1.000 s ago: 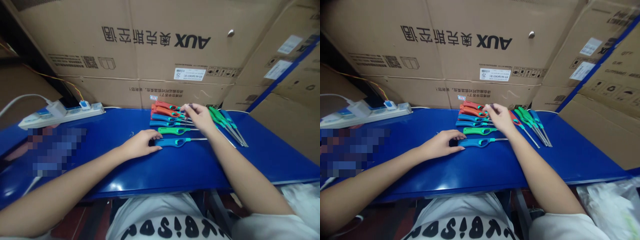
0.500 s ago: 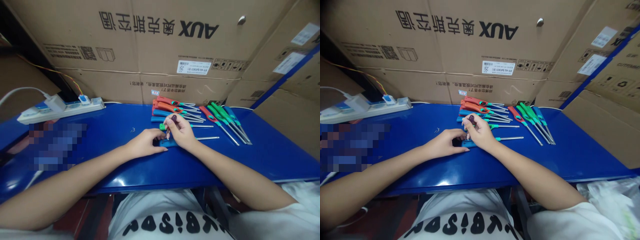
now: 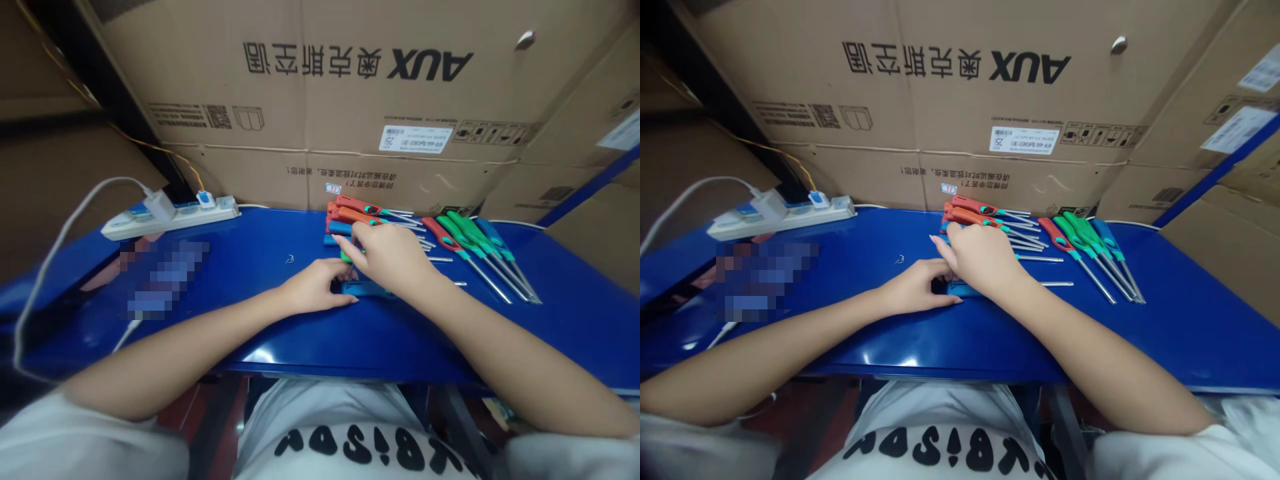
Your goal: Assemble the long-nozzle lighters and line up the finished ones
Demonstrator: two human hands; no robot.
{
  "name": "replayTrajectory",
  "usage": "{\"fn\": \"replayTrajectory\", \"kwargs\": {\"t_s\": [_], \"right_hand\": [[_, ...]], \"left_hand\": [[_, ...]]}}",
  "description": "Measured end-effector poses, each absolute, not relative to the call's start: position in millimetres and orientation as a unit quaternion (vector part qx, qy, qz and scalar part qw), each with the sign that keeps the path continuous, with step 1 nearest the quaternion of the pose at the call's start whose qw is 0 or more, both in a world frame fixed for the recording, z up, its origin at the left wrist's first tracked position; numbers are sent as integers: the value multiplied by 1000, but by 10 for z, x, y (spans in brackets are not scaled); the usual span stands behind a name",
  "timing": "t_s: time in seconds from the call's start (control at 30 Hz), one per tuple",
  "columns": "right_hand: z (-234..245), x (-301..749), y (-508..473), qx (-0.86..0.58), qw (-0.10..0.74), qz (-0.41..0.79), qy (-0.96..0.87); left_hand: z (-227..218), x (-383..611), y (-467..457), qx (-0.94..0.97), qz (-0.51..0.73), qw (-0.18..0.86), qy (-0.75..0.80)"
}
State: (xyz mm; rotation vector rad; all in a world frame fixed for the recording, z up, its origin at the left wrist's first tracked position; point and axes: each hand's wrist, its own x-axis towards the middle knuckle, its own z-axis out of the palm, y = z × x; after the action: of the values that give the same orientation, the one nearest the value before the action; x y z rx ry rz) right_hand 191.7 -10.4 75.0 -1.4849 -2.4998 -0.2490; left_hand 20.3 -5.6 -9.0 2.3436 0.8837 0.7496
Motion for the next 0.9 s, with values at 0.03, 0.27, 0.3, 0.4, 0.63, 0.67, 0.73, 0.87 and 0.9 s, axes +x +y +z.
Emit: {"fn": "replayTrajectory", "kwargs": {"t_s": [0.03, 0.27, 0.3, 0.4, 0.63, 0.67, 0.73, 0.87, 0.9], "right_hand": [[827, 1863, -127, -503, 79, -97, -855], [1054, 1752, -190, -349, -18, -48, -936], [1074, 1789, -184, -329, -22, -27, -944], [1132, 1919, -156, -303, -25, 35, -952], [1105, 2013, -106, -308, -6, -2, -951], [1090, 2013, -100, -297, -3, -5, -955], [1069, 2020, -89, -281, 9, 5, -960], [1065, 2053, -78, -279, 23, 25, -960], [1070, 2061, -77, -280, 21, 23, -959]], "left_hand": [[-96, 201, -59, 865, 275, 260, 328], [-183, 192, -34, 852, 294, 289, 322], [-186, 191, -29, 852, 299, 293, 315], [-174, 182, -18, 857, 293, 283, 315], [-134, 123, 3, 884, 259, 238, 309], [-130, 115, 3, 887, 257, 241, 299], [-117, 100, -2, 890, 267, 251, 273], [-78, 81, -19, 873, 315, 263, 265], [-69, 76, -18, 865, 327, 266, 272]]}}
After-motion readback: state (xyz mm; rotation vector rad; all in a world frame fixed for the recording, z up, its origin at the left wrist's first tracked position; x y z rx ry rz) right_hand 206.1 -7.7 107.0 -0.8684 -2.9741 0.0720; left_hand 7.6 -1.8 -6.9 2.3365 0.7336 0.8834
